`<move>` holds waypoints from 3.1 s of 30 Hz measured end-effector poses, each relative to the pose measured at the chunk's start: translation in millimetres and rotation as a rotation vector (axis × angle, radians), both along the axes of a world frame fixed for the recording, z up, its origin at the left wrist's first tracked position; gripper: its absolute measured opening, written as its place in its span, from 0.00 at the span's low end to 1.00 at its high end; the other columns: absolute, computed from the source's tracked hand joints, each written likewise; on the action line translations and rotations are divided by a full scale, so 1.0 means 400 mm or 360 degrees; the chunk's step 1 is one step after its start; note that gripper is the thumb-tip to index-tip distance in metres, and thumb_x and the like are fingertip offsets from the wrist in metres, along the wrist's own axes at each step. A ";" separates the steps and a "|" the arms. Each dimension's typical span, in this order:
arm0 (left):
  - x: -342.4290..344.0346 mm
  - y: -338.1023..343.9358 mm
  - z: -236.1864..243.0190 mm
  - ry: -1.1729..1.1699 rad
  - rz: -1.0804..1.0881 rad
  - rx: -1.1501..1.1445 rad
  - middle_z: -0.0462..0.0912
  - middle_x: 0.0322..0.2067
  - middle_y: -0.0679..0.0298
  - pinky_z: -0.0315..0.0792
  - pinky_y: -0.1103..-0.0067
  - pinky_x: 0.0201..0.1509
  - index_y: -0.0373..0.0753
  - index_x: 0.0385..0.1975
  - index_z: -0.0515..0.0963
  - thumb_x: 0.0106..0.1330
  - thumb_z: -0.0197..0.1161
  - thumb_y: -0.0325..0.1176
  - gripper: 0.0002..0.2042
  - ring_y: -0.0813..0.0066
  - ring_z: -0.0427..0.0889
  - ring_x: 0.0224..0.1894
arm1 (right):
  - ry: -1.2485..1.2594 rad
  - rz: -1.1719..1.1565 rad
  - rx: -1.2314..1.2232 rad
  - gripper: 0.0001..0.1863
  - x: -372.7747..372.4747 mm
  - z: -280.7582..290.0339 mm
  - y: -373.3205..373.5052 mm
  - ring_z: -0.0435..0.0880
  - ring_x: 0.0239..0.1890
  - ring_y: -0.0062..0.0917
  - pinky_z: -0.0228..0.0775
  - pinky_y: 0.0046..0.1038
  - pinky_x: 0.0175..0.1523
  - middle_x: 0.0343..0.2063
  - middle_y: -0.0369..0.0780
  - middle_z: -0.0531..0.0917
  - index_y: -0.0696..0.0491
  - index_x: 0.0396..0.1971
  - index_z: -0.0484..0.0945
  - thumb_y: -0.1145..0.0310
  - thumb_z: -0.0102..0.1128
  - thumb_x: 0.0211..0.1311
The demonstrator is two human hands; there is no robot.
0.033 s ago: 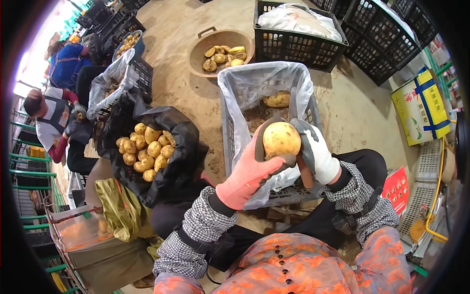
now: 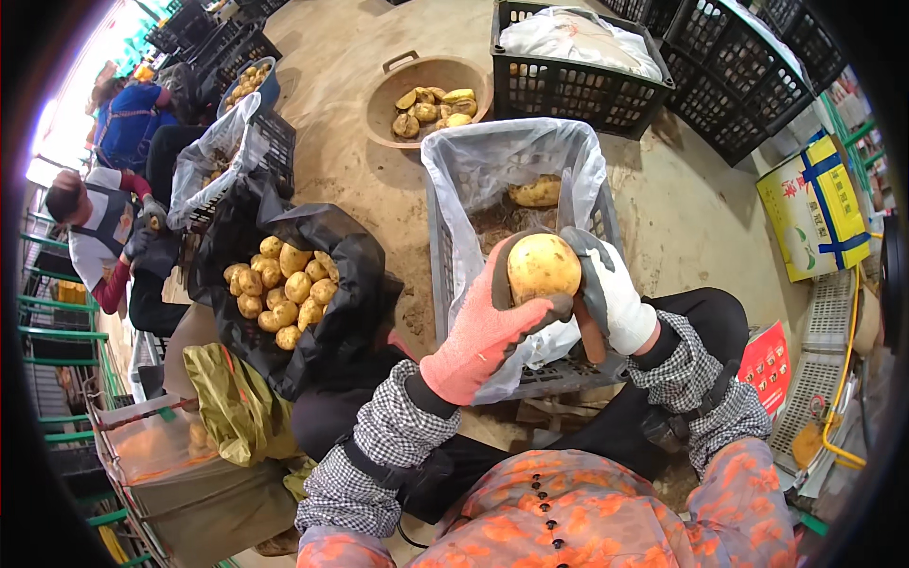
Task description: Trim damaged parts and sprouts from potatoes using a small knife.
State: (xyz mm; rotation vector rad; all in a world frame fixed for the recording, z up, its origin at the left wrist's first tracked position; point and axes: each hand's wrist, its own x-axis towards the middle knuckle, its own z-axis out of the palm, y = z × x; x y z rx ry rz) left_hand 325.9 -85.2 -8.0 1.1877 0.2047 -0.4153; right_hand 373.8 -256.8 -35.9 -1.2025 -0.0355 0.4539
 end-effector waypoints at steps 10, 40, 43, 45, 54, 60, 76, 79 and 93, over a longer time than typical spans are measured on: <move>-0.001 0.013 -0.024 -0.0979 0.0202 0.0287 0.72 0.55 0.56 0.68 0.77 0.62 0.31 0.62 0.61 0.78 0.36 0.37 0.20 0.71 0.74 0.57 | -0.0037 0.0330 -0.0326 0.22 0.007 0.085 -0.018 0.68 0.17 0.14 0.61 0.18 0.22 0.18 0.33 0.72 0.54 0.27 0.71 0.49 0.51 0.69; 0.019 0.311 -0.243 0.0089 0.1349 -0.0807 0.80 0.47 0.59 0.71 0.65 0.60 0.33 0.50 0.73 0.68 0.58 0.32 0.14 0.63 0.78 0.52 | -0.0462 -0.0314 0.0104 0.23 0.013 0.137 -0.214 0.62 0.09 0.20 0.55 0.21 0.11 0.18 0.35 0.65 0.53 0.25 0.64 0.49 0.40 0.74; 0.028 0.366 -0.242 -0.0255 0.1407 -0.0265 0.77 0.50 0.55 0.70 0.64 0.62 0.32 0.51 0.71 0.69 0.56 0.34 0.16 0.59 0.75 0.55 | -0.0677 -0.0230 0.0319 0.23 0.029 0.146 -0.270 0.55 0.05 0.18 0.50 0.19 0.08 0.13 0.35 0.62 0.52 0.21 0.58 0.53 0.36 0.76; 0.031 0.335 -0.221 -0.0329 0.1344 -0.0394 0.75 0.52 0.52 0.70 0.62 0.62 0.32 0.53 0.70 0.69 0.55 0.35 0.17 0.54 0.74 0.55 | -0.0618 -0.0396 0.0313 0.24 0.031 0.142 -0.292 0.54 0.05 0.17 0.50 0.18 0.07 0.12 0.35 0.61 0.52 0.20 0.57 0.54 0.35 0.76; 0.062 0.118 -0.112 -0.0116 0.1081 -0.0921 0.73 0.53 0.45 0.73 0.60 0.60 0.27 0.55 0.65 0.73 0.52 0.40 0.21 0.44 0.74 0.56 | -0.0626 -0.0409 0.0217 0.24 0.029 0.139 -0.331 0.53 0.05 0.17 0.50 0.17 0.07 0.13 0.34 0.60 0.51 0.20 0.57 0.53 0.35 0.76; 0.050 0.094 -0.081 -0.0047 0.1050 -0.0942 0.73 0.53 0.51 0.70 0.57 0.64 0.32 0.54 0.67 0.73 0.51 0.39 0.18 0.50 0.72 0.58 | -0.0646 -0.0354 0.0136 0.23 0.029 0.144 -0.297 0.55 0.06 0.17 0.50 0.18 0.08 0.13 0.34 0.60 0.51 0.21 0.58 0.53 0.35 0.76; -0.062 0.151 -0.062 -0.0230 0.0999 -0.0983 0.77 0.50 0.60 0.71 0.75 0.52 0.40 0.65 0.58 0.67 0.60 0.37 0.29 0.71 0.76 0.51 | -0.0543 -0.0262 -0.0305 0.15 0.082 0.049 -0.238 0.65 0.19 0.11 0.61 0.15 0.21 0.22 0.29 0.65 0.49 0.35 0.68 0.53 0.44 0.73; -0.152 0.161 -0.076 -0.1400 0.1569 0.1263 0.76 0.50 0.58 0.70 0.76 0.54 0.36 0.60 0.64 0.68 0.56 0.33 0.21 0.73 0.76 0.51 | -0.0370 -0.0277 -0.0321 0.15 0.111 0.014 -0.250 0.69 0.22 0.15 0.65 0.19 0.25 0.24 0.30 0.70 0.50 0.38 0.71 0.53 0.43 0.73; -0.377 0.239 0.042 -0.0819 0.0976 -0.1171 0.77 0.53 0.60 0.70 0.68 0.61 0.37 0.59 0.67 0.68 0.56 0.42 0.23 0.62 0.77 0.54 | -0.0325 -0.0074 -0.0557 0.17 0.189 -0.120 -0.223 0.76 0.27 0.18 0.70 0.21 0.31 0.26 0.32 0.76 0.52 0.37 0.73 0.53 0.47 0.72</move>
